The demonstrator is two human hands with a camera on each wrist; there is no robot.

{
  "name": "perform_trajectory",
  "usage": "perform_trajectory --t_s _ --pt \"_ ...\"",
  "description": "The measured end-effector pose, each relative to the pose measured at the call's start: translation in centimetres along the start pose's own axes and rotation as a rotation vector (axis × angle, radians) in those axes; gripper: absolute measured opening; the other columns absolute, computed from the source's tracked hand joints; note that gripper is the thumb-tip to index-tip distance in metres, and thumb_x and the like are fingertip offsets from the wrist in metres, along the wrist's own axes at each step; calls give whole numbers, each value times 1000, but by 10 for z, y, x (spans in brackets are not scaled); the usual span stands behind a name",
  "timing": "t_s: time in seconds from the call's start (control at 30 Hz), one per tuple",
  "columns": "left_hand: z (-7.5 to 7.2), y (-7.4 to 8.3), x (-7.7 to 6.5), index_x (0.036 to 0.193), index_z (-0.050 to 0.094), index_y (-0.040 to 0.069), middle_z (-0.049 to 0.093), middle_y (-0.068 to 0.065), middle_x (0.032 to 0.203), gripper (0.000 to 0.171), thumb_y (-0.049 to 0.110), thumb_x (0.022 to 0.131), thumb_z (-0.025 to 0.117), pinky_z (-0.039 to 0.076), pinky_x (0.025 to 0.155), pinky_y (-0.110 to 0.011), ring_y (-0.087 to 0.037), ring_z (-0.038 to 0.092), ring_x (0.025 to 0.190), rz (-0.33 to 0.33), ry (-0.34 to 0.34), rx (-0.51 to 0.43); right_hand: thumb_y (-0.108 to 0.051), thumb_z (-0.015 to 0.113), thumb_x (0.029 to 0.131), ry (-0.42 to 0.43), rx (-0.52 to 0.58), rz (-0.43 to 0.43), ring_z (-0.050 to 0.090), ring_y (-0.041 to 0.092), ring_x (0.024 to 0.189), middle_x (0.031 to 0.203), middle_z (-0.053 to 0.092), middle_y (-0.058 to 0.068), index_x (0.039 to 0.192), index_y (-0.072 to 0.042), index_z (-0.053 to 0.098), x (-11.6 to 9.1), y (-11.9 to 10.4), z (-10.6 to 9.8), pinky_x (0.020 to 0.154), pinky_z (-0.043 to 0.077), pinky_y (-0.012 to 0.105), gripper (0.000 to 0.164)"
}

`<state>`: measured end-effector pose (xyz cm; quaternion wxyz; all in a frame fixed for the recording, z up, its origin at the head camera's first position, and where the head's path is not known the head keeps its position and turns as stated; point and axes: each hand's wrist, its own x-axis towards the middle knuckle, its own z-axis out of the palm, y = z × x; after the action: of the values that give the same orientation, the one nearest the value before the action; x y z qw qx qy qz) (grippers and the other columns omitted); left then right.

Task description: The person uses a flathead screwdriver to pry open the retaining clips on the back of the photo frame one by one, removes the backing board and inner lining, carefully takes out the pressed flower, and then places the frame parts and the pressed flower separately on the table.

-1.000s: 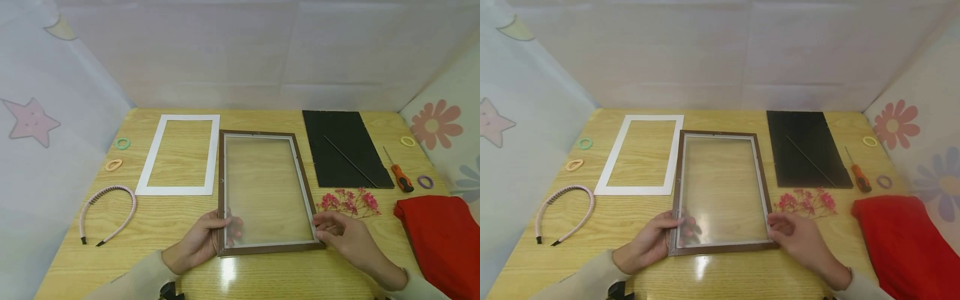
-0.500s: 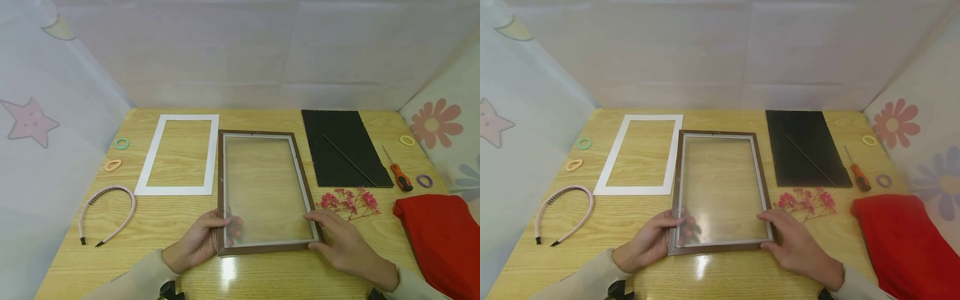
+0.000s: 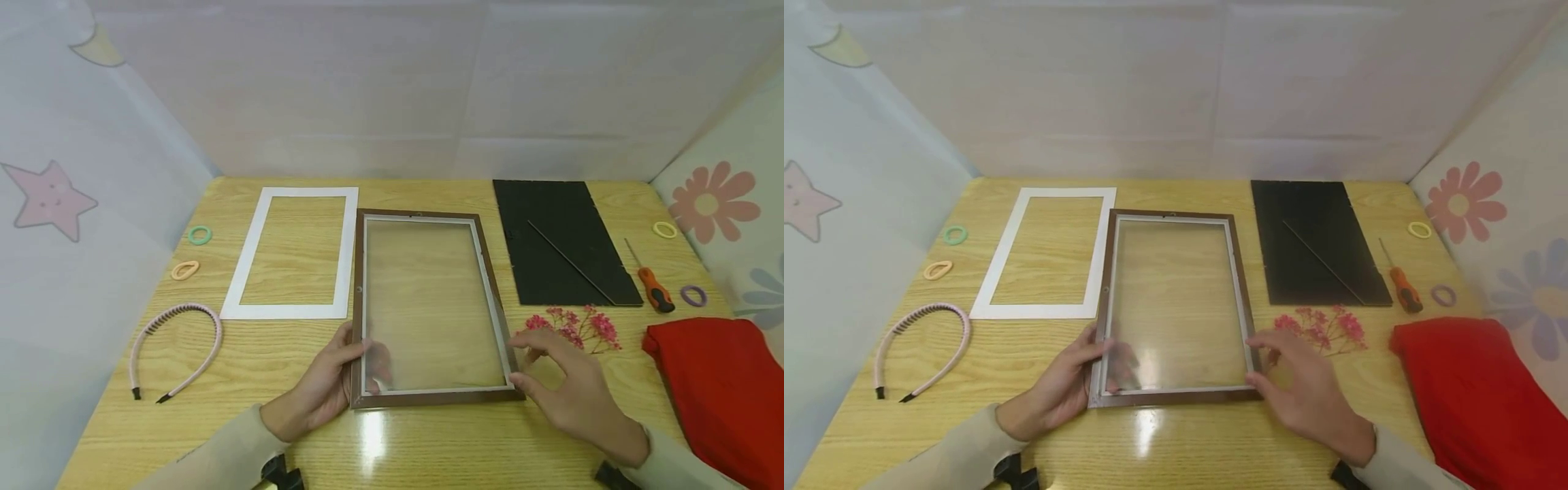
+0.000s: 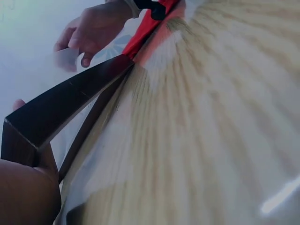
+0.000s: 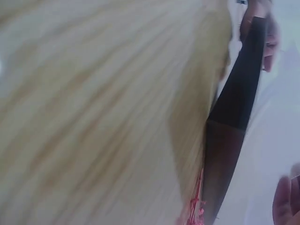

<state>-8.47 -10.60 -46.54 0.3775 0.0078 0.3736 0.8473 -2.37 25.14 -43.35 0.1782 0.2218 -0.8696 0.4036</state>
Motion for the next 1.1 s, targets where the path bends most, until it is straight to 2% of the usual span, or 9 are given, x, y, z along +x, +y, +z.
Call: perform_trajectory --t_s 0.1,0.2,0.33,0.47,0.53,0.67,0.8,0.93,1.1 --pt "2 2 1 144 14 16 60 -3 112 45 21 109 43 64 73 -29 -17 72 86 -4 76 70 15 82 71 14 188 145 58 6 97 117 63 3 125 1 62 4 -2 -2 88 49 11 59" --pt "2 4 1 152 18 13 59 -2 106 56 21 107 50 65 75 -32 -15 71 79 -17 148 162 21 68 81 23 475 332 56 5 112 129 55 0 135 4 50 5 -3 -3 93 50 10 60" --pt "2 6 2 152 30 1 61 -2 101 61 16 100 60 65 78 -34 -15 69 77 -20 245 331 10 56 96 -19 772 582 52 1 128 143 46 -3 148 -5 37 4 -2 -5 100 51 12 58" --pt "5 9 1 148 40 -6 61 -5 105 63 15 95 67 64 75 -31 -15 68 83 -22 338 503 -3 50 103 -89 921 772 57 6 129 146 46 -2 150 -7 33 6 3 -5 103 52 17 50" --pt "6 10 0 145 46 -8 63 -8 104 62 15 92 70 63 73 -28 -15 67 84 -14 367 601 -5 49 105 -104 962 810 60 8 124 143 51 -3 148 -7 35 9 7 -5 102 54 20 46" --pt "8 14 0 139 55 -6 66 -10 97 61 19 88 77 60 67 -24 -15 64 80 10 393 826 -5 49 105 -115 980 798 64 7 113 132 60 -4 142 -10 44 18 14 -6 94 58 21 38" --pt "7 18 0 145 50 -2 66 -10 95 73 23 84 81 56 62 -23 -15 62 76 25 415 1008 -4 55 103 -121 965 823 66 5 99 120 68 -5 134 -12 54 27 20 -5 81 60 19 32" --pt "6 21 -1 151 42 0 66 -8 96 86 25 80 84 55 63 -23 -14 63 76 21 433 1108 -8 60 101 -138 915 896 67 5 88 110 73 -5 133 -7 52 35 24 -4 72 60 19 33" --pt "5 23 -4 149 41 1 65 -14 99 80 20 83 81 64 62 -34 -18 69 68 -36 404 1020 -11 61 101 -143 851 925 67 5 81 103 74 -7 132 -2 52 42 30 -3 65 58 19 33"
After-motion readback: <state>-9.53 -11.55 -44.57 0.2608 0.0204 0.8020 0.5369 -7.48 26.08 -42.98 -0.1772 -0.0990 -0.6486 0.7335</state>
